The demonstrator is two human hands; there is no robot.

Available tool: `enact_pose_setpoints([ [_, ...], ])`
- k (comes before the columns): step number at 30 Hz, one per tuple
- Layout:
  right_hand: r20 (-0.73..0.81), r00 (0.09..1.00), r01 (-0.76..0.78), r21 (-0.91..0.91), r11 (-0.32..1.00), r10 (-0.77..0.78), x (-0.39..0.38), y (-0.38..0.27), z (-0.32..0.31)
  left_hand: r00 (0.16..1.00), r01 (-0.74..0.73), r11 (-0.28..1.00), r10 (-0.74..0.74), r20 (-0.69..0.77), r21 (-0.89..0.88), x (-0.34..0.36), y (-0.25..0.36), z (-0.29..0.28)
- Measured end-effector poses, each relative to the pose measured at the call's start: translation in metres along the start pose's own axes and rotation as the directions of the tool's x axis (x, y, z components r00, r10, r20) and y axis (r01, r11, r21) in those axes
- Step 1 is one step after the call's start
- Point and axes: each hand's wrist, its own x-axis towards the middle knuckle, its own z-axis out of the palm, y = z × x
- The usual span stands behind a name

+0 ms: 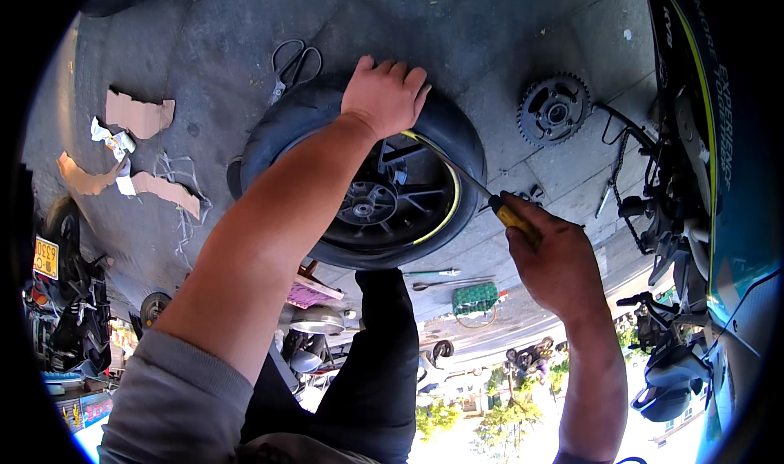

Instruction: The person removes a motorcycle tire from a rim and installs a new tire using a tire lever and their hands.

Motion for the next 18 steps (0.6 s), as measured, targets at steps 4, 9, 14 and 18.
enact_pose_setpoints([
  [4,0.048,0.997,0.055,0.011,0.998,-0.055,0.027,-0.001,-0.020,1.000,-0.002,0.999,0.001,-0.021,-0.036,0.006,-0.004,0.005],
  [9,0.088,0.994,0.078,-0.075,0.994,-0.071,0.037,0.006,-0.030,1.000,0.002,1.000,-0.002,-0.013,-0.023,-0.004,-0.005,0.003],
  [14,0.234,0.938,-0.207,-0.210,0.956,0.254,0.092,-0.031,-0.074,0.999,0.004,0.999,-0.005,-0.040,-0.038,0.000,-0.007,0.006],
  [18,0.284,0.933,-0.215,-0.055,0.975,0.222,0.146,-0.018,-0.101,1.000,0.015,0.999,-0.015,0.008,-0.031,0.001,-0.001,0.003],
])
